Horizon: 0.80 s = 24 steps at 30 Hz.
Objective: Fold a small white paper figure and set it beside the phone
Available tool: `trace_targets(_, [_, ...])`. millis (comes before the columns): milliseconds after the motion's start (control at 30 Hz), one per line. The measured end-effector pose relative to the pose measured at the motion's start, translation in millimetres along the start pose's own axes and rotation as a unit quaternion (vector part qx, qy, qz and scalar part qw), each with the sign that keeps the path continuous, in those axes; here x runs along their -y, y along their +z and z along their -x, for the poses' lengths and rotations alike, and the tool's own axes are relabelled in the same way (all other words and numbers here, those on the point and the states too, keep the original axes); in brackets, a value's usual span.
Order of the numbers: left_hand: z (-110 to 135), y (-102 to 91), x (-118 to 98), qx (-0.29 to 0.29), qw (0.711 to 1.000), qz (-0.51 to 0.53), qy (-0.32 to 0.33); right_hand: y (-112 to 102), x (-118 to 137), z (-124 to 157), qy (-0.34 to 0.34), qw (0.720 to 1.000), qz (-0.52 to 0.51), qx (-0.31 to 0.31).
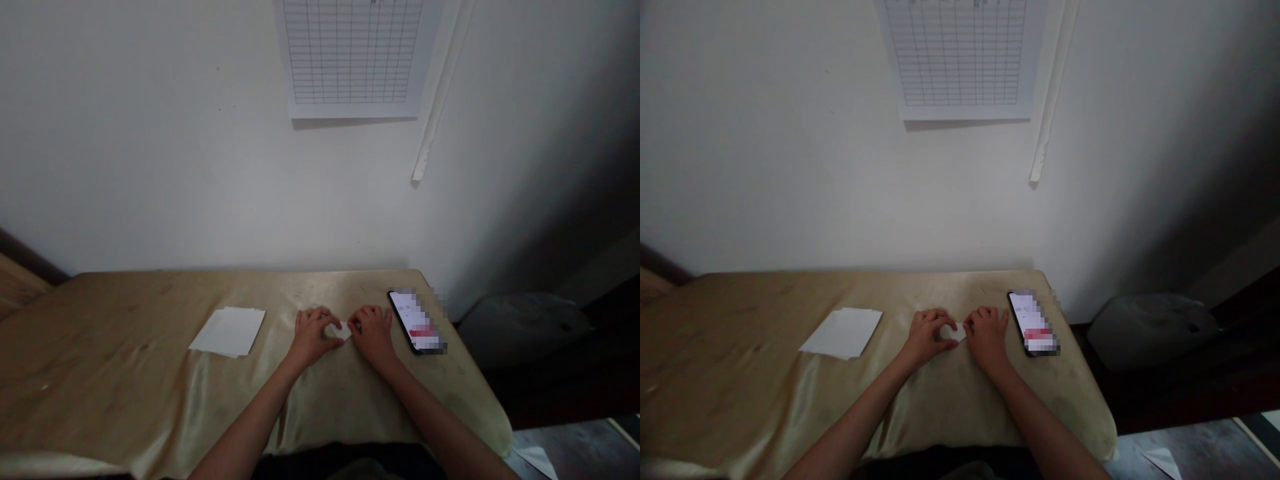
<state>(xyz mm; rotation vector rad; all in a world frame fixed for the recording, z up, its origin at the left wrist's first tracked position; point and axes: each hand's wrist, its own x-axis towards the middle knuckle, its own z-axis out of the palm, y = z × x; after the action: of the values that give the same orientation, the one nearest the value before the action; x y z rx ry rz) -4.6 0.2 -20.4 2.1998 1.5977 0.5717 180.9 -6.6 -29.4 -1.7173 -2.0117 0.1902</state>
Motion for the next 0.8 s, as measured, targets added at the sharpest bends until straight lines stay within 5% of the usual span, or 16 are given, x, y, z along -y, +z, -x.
trace_targets(800, [6,-2.8,-6,0.026,0.999,-0.030,-0.021,-8,-11,10,0.012,1.000,-0.017,0.013])
